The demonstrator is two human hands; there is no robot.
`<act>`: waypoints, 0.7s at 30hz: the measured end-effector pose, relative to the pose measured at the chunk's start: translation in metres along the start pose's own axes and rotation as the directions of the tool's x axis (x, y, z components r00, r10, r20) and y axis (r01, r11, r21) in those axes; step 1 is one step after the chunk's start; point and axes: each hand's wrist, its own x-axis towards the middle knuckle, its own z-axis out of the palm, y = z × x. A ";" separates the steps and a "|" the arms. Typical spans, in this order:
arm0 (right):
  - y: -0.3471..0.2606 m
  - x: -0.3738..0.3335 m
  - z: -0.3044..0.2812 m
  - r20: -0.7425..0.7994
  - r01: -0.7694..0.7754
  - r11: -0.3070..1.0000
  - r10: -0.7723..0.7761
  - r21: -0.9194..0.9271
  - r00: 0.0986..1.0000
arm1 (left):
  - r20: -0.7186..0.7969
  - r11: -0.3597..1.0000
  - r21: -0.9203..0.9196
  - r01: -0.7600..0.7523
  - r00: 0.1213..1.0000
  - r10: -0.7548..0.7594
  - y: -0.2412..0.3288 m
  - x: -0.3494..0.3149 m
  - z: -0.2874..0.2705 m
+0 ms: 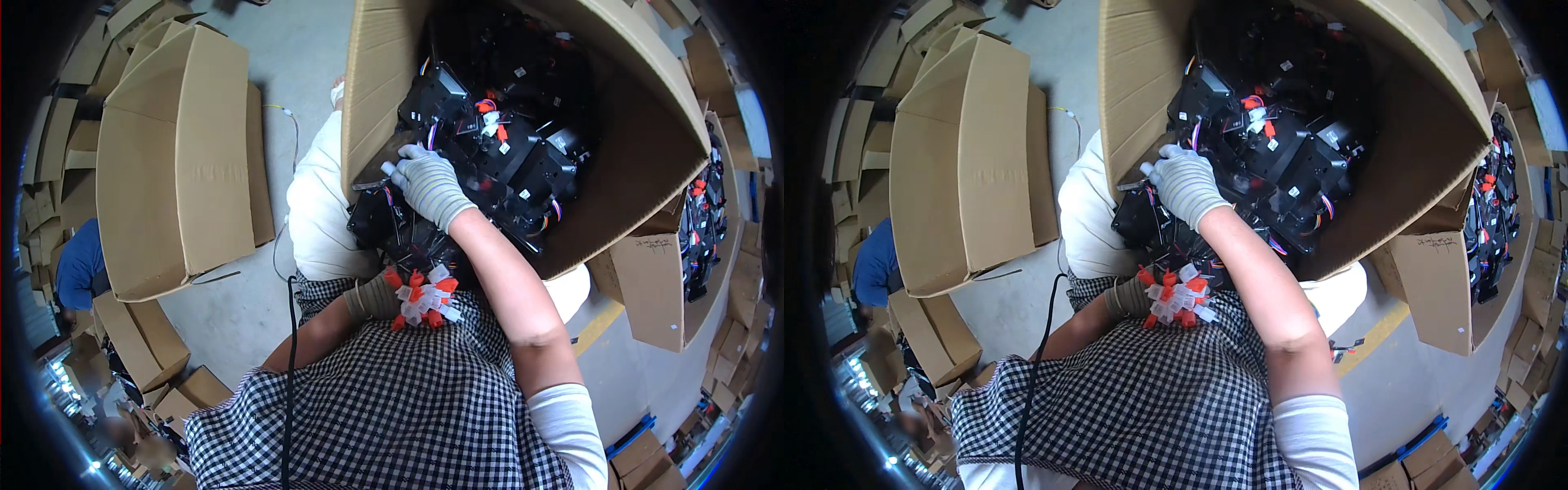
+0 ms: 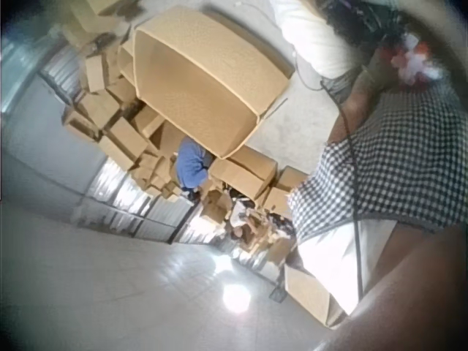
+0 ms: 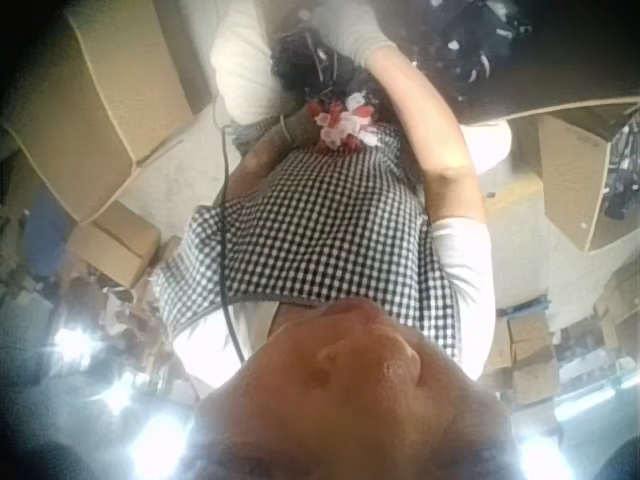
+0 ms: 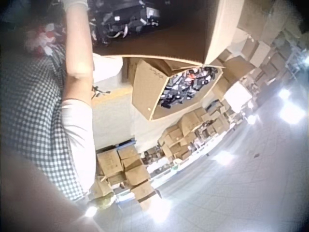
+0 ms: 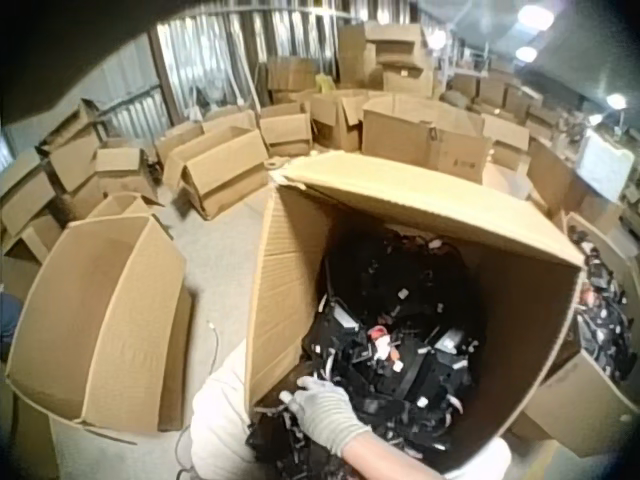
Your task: The person sorts electronic modules with wiring harnesses by hand, taking them from a large cardboard box on the floor.
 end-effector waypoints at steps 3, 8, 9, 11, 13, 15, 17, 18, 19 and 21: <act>0.016 -0.011 -0.015 -0.193 -0.018 0.929 0.096 0.370 0.977 | -0.014 0.995 0.079 -0.066 0.998 0.067 -0.001 -0.019 -0.003; -0.021 -0.075 -0.111 -0.002 -0.288 0.494 0.507 0.821 0.862 | 0.252 0.827 -0.561 -0.029 0.946 0.204 0.001 -0.030 0.006; -0.028 -0.089 -0.119 -0.039 -0.258 0.585 0.446 0.769 0.894 | 0.131 0.944 -0.204 -0.259 0.949 0.288 0.013 -0.032 0.037; -0.050 -0.110 -0.124 -0.109 -0.176 0.654 0.371 0.735 0.922 | 0.002 0.655 0.611 -0.444 0.829 0.559 0.022 -0.031 0.074; -0.062 -0.123 -0.125 -0.129 -0.123 0.735 0.276 0.667 0.952 | 0.388 -0.226 0.921 -0.317 0.711 0.587 0.034 -0.021 0.076; -0.074 -0.129 -0.118 -0.155 0.000 0.805 0.114 0.594 0.981 | 0.169 0.578 0.632 -0.516 0.820 0.547 0.047 -0.013 0.080; -0.076 -0.128 -0.110 -0.156 0.150 0.773 -0.066 0.617 0.986 | 0.221 0.661 0.543 -0.518 0.848 0.483 0.049 -0.008 0.107; -0.079 -0.131 -0.107 -0.099 0.056 0.682 0.024 0.729 0.995 | 0.218 0.666 0.544 -0.510 0.853 0.475 0.049 -0.003 0.114; -0.081 -0.134 -0.105 -0.030 -0.034 0.569 0.104 0.821 0.994 | 0.297 0.793 0.360 -0.490 0.867 0.401 0.048 0.002 0.120; -0.076 -0.139 -0.105 0.015 -0.059 0.360 0.123 0.931 0.992 | 0.375 0.890 0.165 -0.424 0.862 0.341 0.047 0.004 0.113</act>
